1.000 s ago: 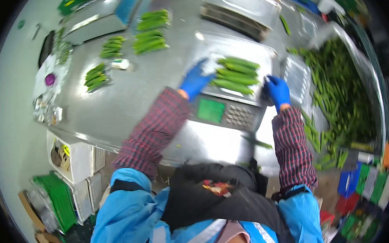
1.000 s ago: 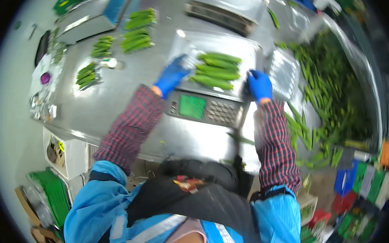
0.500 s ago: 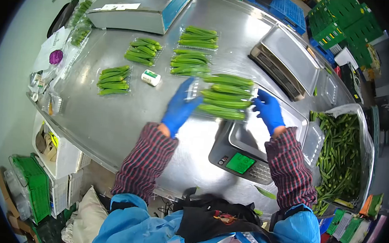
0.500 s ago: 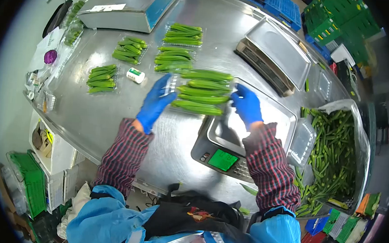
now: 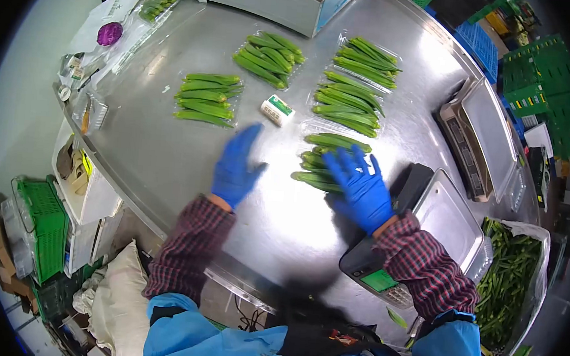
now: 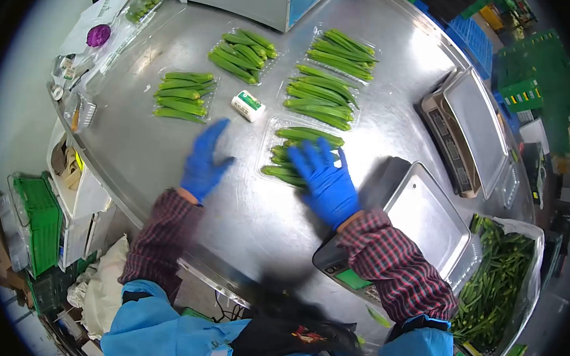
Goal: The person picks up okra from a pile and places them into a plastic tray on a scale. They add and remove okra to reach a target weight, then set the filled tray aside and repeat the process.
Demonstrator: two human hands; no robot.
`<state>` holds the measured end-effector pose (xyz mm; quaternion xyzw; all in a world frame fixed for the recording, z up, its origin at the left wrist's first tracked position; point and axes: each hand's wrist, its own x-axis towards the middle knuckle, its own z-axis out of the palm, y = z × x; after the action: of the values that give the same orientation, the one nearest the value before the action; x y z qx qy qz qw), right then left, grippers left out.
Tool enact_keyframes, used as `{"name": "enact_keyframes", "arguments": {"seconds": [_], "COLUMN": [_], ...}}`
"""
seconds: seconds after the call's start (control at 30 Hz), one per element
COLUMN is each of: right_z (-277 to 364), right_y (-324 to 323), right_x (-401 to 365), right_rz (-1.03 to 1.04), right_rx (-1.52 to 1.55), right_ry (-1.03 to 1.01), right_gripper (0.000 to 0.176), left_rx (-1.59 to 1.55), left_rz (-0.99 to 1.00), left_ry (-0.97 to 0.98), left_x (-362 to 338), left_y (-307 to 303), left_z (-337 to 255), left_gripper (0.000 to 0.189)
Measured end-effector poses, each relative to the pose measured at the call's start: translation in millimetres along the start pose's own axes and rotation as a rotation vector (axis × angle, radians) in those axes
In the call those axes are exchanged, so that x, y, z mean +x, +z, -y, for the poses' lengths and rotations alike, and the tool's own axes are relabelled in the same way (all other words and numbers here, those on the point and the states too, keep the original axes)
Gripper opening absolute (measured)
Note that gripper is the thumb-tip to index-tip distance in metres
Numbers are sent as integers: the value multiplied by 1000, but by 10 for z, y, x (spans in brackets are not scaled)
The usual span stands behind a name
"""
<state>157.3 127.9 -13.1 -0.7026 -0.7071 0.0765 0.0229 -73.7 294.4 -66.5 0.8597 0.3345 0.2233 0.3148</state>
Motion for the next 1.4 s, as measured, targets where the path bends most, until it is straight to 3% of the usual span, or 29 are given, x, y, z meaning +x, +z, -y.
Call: {"name": "enact_keyframes", "arguments": {"seconds": [0.1, 0.2, 0.27, 0.37, 0.5, 0.77, 0.87, 0.93, 1.0, 1.07, 1.13, 1.2, 1.3, 1.4], "right_z": [82, -65, -176, -330, -740, -1615, -1550, -1407, -1049, -749, -404, -113, 154, 215], "right_y": [370, 258, 312, 307, 320, 224, 92, 74, 30, 159, 286, 471, 690, 549], "right_x": [128, 361, 429, 579, 827, 1427, 1542, 1587, 1639, 1652, 1650, 1693, 1839, 1972], "right_rz": [50, 140, 141, 148, 49, 70, 137, -23, -184, -24, 296, 187, 18, -137], "right_rx": [-159, 23, 34, 20, 54, 40, -32, -145, 42, 391, 636, 648, 631, 645], "right_ry": [-123, 26, 53, 62, 82, 57, 105, 69, -7, -132, -11, 82, -16, 37], "right_gripper": [94, 101, 107, 110, 113, 119, 120, 120, 102, 90, 76, 63, 53, 41], "left_rx": [525, 638, 762, 639, 653, 615, 601, 569, 501, 408, 377, 343, 304, 269], "left_rz": [52, 103, 279, 449, 482, 442, 423, 459, 471, 506, 572, 491, 552, 570], "left_ry": [81, 84, 56, 73, 87, 130, 144, 128, 119, 124, 128, 173, 173, 163], "left_x": [336, 718, 958, 1143, 1162, 650, 295, 64, -174, -380, -518, -678, -638, -493], "left_y": [-503, -738, -849, -875, -879, -890, -762, -675, -542, -377, -217, 37, 216, 286], "left_z": [335, 646, 733, 1004, 1064, 923, 759, 543, 344, 148, -100, -259, -457, -483], "left_gripper": [109, 126, 138, 139, 137, 129, 126, 119, 112, 106, 99, 97, 98, 99]}}
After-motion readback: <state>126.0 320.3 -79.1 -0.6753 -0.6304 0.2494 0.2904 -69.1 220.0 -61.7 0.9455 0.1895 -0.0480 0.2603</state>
